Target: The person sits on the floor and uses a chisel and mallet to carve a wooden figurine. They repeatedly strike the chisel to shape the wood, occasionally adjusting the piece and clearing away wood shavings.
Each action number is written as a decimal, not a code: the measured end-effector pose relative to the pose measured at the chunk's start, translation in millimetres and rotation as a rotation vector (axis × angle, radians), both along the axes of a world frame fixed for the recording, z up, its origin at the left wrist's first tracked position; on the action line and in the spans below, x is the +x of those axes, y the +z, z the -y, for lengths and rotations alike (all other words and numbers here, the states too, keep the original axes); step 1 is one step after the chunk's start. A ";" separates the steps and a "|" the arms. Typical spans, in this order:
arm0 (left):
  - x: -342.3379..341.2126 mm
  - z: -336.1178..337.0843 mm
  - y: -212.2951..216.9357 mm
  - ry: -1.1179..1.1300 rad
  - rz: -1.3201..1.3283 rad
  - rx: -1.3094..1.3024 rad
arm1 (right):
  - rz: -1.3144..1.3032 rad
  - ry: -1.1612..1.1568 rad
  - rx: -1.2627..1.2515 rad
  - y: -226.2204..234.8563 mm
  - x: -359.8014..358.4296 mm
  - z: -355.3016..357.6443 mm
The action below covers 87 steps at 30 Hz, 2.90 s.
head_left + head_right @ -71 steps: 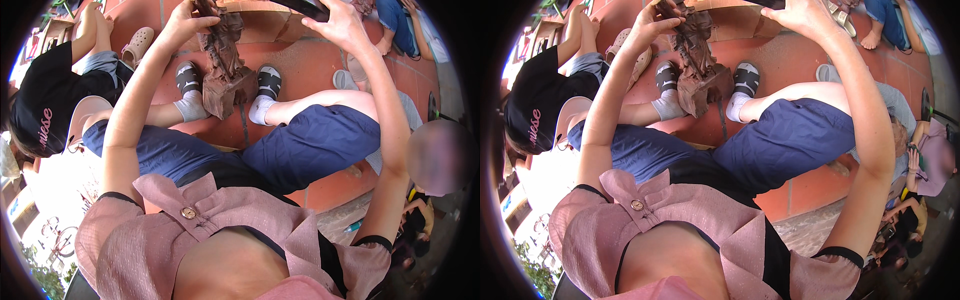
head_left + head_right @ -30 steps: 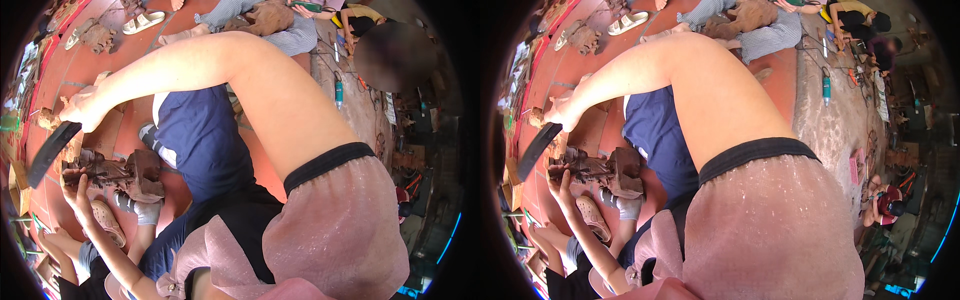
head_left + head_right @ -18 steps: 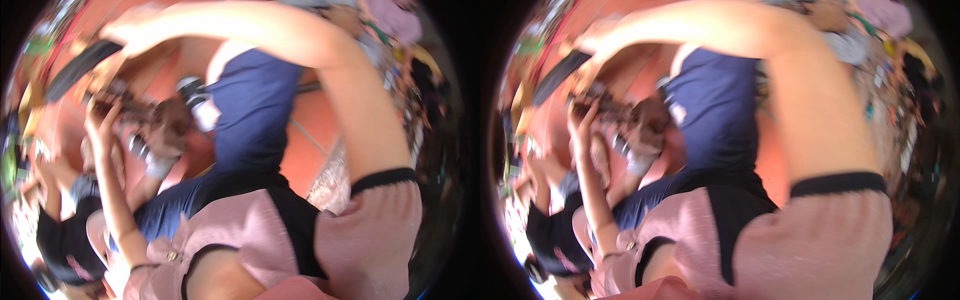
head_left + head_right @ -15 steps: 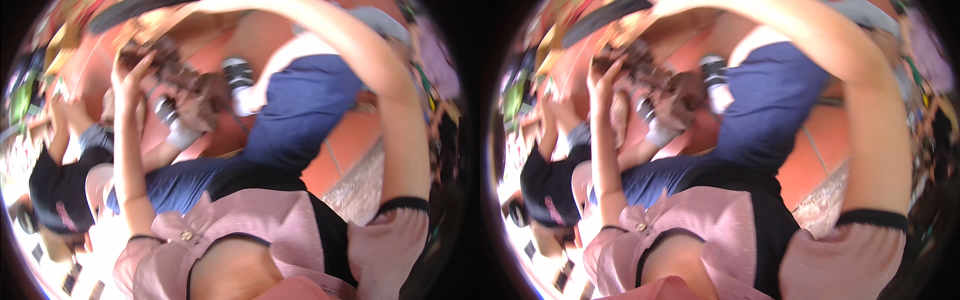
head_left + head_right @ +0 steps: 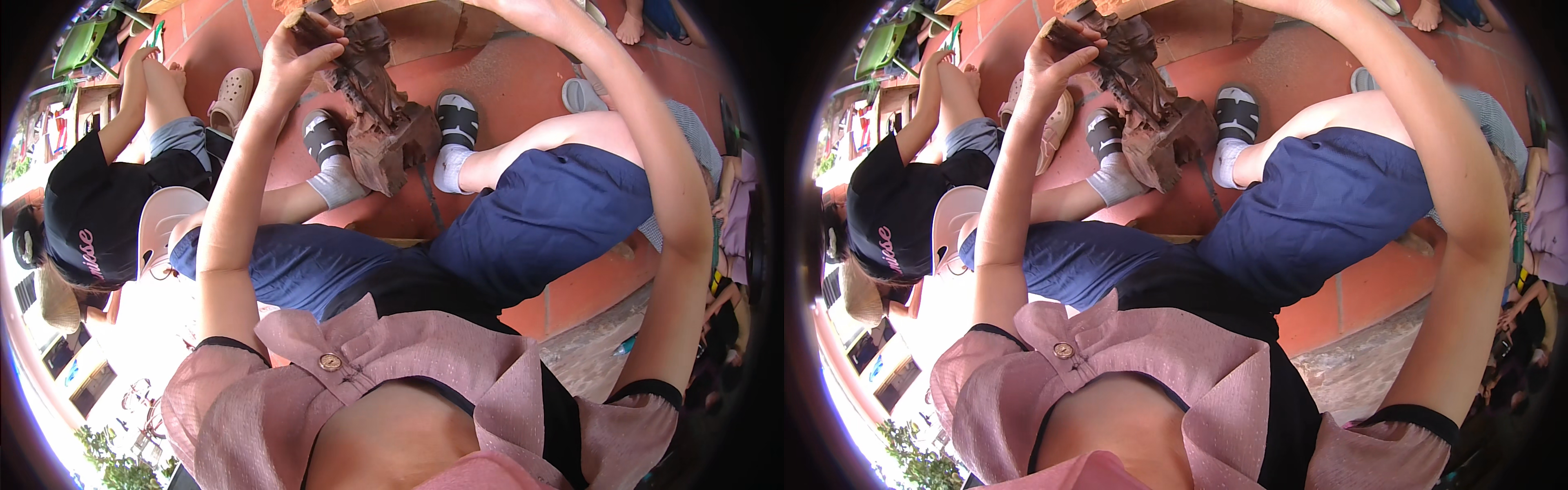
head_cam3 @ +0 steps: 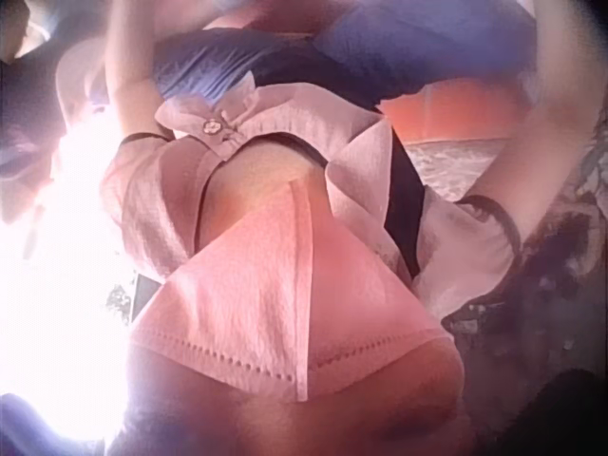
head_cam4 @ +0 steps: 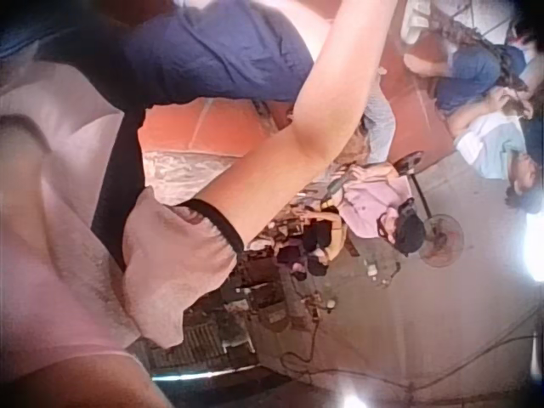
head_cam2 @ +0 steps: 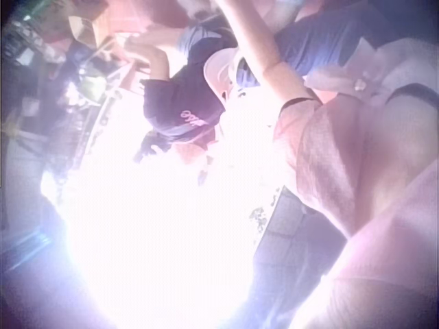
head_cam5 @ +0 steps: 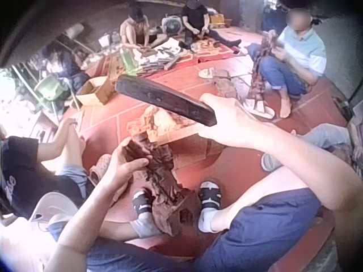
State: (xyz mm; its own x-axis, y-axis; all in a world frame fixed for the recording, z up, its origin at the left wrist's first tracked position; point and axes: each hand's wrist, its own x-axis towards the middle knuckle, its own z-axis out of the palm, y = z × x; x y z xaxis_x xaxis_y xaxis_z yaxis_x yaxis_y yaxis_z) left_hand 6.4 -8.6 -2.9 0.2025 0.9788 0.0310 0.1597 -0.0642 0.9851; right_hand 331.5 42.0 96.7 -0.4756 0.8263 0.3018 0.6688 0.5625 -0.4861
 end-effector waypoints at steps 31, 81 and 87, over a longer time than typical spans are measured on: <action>1.2 -8.2 -28.9 -0.148 0.134 0.019 | 0.379 0.117 -0.092 -7.4 -12.4 4.4; 37.2 12.8 5.0 -0.145 -0.019 0.164 | 0.263 0.086 0.029 -5.8 3.2 10.6; 36.2 13.8 2.3 -0.116 0.027 0.101 | 0.312 0.123 0.083 -1.7 4.6 13.2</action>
